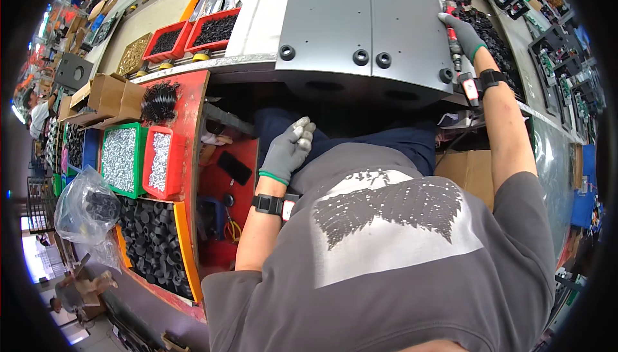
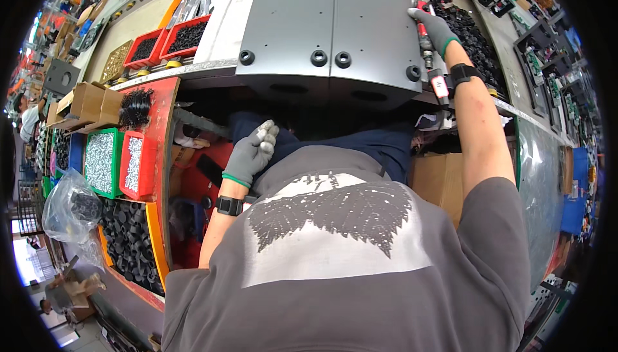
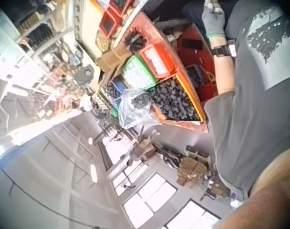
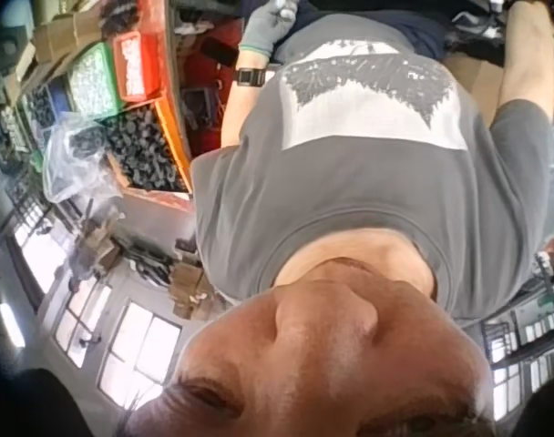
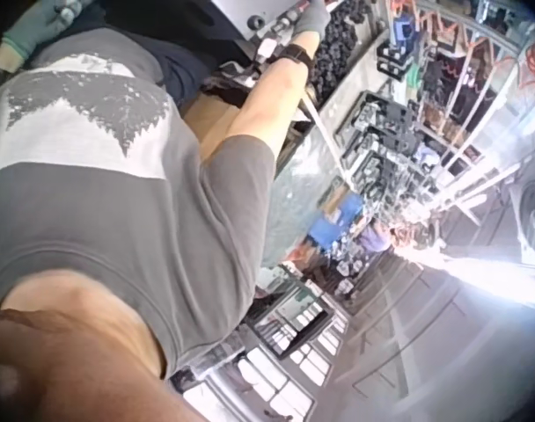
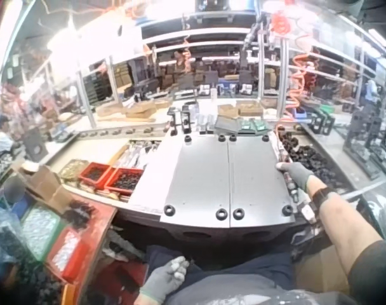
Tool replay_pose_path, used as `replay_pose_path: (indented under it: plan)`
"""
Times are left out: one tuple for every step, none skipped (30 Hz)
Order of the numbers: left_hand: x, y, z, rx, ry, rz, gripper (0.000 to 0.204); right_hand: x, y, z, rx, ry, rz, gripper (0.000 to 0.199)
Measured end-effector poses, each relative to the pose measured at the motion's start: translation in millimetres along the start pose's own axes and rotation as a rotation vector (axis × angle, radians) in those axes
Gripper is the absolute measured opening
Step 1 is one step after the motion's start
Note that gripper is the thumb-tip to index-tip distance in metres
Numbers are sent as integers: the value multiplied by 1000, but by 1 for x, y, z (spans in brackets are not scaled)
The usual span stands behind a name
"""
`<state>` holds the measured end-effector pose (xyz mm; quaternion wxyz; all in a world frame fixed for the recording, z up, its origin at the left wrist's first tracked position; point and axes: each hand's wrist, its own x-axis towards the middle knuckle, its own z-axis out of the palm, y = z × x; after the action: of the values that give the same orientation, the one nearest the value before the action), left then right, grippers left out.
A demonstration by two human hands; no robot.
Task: The recorder is assembling an electronic housing, using an air screwdriver to secure panels and internal components like a cooling fan.
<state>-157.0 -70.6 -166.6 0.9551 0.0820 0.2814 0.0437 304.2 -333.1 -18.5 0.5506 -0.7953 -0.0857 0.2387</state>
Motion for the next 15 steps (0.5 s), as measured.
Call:
replay_pose_path:
  plan:
    - [-3, -1, 0, 51, 23, 5, 28, -1, 0, 1, -22, 15, -20, 46]
    - [-5, -2, 1, 87, 21, -6, 26, -3, 0, 0, -93, 53, -40, 49]
    - [-8, -3, 2, 116, 21, -13, 25, -4, -1, 2, -99, 66, -51, 51]
    - [-11, -4, 4, 131, -3, -41, 24, -6, -2, 2, -104, 74, -63, 53]
    - [-13, -6, 5, 140, -23, -64, 25, -8, -2, 3, -95, 82, -50, 57]
    - [-14, -6, 6, 135, 11, -72, 25, -9, -3, 3, -83, 82, -37, 62]
    - [-15, -9, 6, 238, 49, -45, 28, -10, -4, 4, -87, 104, -57, 61]
    - [-16, -10, 7, 281, 57, -54, 28, -11, -4, 4, -64, 95, -54, 60]
    - [-17, -12, 7, 307, 35, -60, 28, -11, -5, 5, -61, 96, -23, 59]
    - [-17, -13, 7, 332, 16, -63, 29, -10, -5, 5, -57, 99, 3, 58]
    - [-17, -14, 7, 351, 30, -90, 25, -9, -5, 5, -55, 100, 14, 59]
    - [-17, -14, 7, 340, 44, -86, 24, -9, -4, 4, -70, 114, 6, 60]
    - [-17, -15, 7, 319, 46, -95, 24, -8, -5, 4, -85, 117, 6, 61]
    - [-16, -15, 7, 285, 85, -103, 24, -8, -3, 4, -98, 109, 7, 62]
    - [-16, -15, 7, 270, 48, -110, 24, -6, -3, 4, -98, 98, 47, 66]
